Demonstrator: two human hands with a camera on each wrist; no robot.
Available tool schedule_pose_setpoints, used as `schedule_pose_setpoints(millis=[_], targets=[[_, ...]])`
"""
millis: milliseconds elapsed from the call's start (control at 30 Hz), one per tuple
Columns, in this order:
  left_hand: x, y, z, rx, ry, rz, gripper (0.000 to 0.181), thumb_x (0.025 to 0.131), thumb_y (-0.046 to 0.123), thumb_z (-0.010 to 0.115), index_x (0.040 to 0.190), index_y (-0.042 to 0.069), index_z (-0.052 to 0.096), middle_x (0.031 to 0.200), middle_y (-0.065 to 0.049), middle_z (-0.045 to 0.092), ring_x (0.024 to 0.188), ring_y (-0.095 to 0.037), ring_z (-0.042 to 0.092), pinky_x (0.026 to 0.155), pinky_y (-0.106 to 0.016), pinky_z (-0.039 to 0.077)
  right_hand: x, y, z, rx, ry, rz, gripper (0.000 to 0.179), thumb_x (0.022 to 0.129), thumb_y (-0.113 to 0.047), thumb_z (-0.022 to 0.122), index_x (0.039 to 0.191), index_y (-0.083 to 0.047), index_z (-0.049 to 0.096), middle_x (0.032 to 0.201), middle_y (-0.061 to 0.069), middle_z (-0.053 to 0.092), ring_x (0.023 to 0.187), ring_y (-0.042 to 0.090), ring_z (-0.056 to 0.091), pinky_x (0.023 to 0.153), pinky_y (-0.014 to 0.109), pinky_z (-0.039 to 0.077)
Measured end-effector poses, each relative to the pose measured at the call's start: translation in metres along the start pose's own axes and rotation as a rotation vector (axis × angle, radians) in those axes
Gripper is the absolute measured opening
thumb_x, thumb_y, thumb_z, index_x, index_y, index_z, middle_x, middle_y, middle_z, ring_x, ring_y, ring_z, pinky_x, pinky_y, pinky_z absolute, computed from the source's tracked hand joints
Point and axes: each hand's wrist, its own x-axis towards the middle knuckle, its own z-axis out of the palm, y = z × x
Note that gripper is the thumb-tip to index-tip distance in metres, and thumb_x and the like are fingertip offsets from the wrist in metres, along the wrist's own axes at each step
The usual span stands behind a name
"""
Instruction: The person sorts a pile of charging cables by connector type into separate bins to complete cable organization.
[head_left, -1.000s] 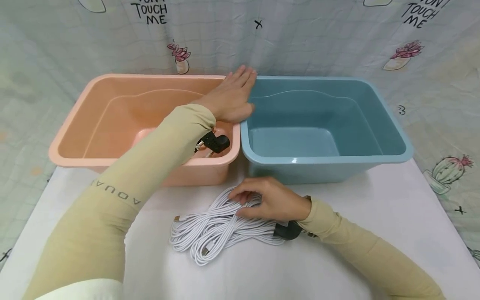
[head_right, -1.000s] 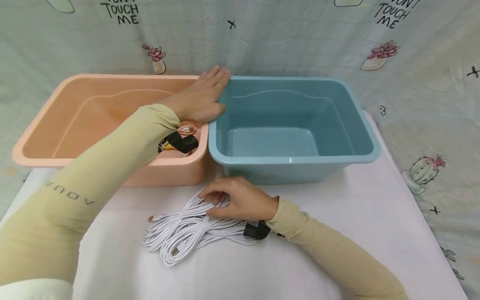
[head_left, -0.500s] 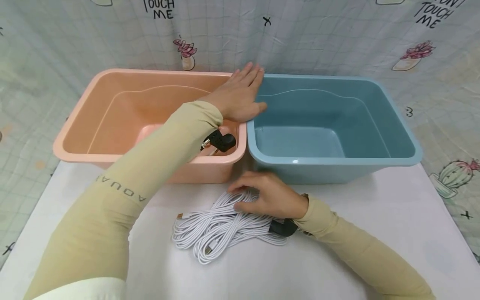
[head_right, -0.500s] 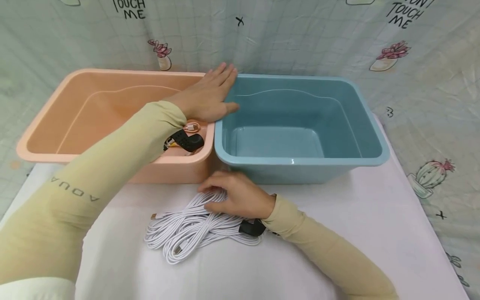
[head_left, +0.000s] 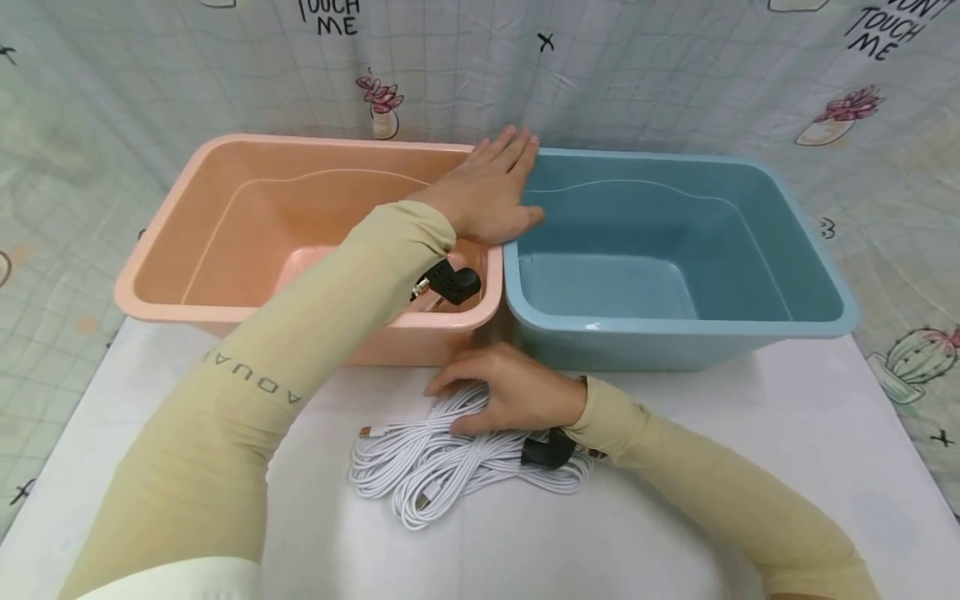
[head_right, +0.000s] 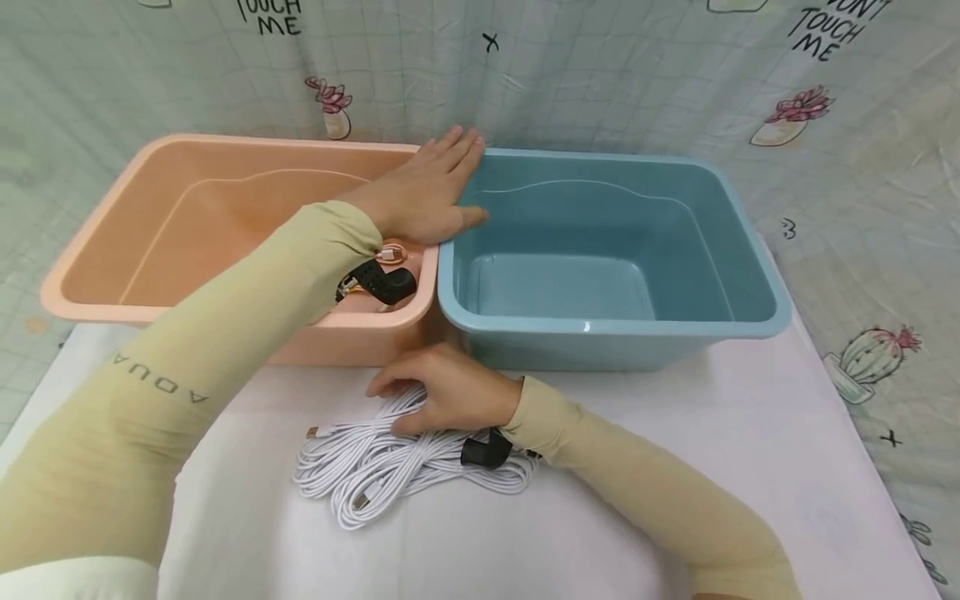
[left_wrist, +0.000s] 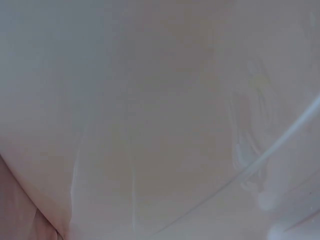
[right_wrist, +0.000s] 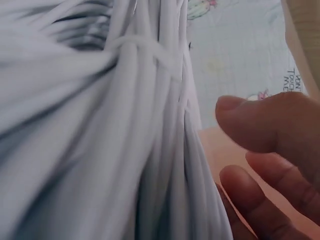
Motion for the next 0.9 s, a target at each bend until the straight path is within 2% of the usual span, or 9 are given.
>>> schedule_pose_setpoints(millis=[167, 367, 567, 900], targets=[[0.0, 0.002, -0.001, 0.008, 0.002, -0.003, 0.086, 0.098, 0.058, 0.024, 0.153, 0.009, -0.021, 0.162, -0.006, -0.025, 0.151, -0.024, -0.025, 0.128, -0.043, -0.01, 0.006, 0.003, 0.001, 0.04, -0.029, -0.016, 0.045, 0.074, -0.025, 0.085, 0.116, -0.015, 0.071, 0.11, -0.002, 0.073, 0.101, 0.006, 0.066, 0.091, 0.021, 0.054], [-0.001, 0.003, 0.0, 0.003, 0.005, 0.001, 0.086, 0.098, 0.057, 0.025, 0.153, 0.009, -0.02, 0.163, -0.006, -0.023, 0.152, -0.024, -0.023, 0.128, -0.043, -0.009, 0.011, 0.009, 0.003, 0.026, -0.093, 0.016, 0.05, 0.073, -0.029, 0.086, 0.119, -0.019, 0.07, 0.116, -0.008, 0.072, 0.109, 0.004, 0.063, 0.097, 0.023, 0.051], [-0.002, 0.003, 0.0, -0.008, 0.007, 0.004, 0.086, 0.098, 0.057, 0.026, 0.154, 0.009, -0.019, 0.163, -0.005, -0.022, 0.153, -0.024, -0.02, 0.128, -0.043, -0.009, 0.015, 0.015, 0.004, 0.089, -0.166, 0.047, 0.052, 0.073, -0.027, 0.086, 0.121, -0.017, 0.069, 0.117, -0.005, 0.072, 0.111, 0.006, 0.063, 0.1, 0.022, 0.05], [-0.002, 0.002, 0.0, -0.005, 0.0, 0.004, 0.085, 0.099, 0.055, 0.026, 0.153, 0.009, -0.02, 0.163, -0.006, -0.022, 0.154, -0.023, -0.019, 0.128, -0.043, -0.008, 0.026, 0.004, 0.001, 0.06, -0.284, 0.055, 0.056, 0.073, -0.021, 0.085, 0.125, -0.012, 0.066, 0.119, -0.002, 0.071, 0.111, 0.008, 0.065, 0.099, 0.018, 0.049]])
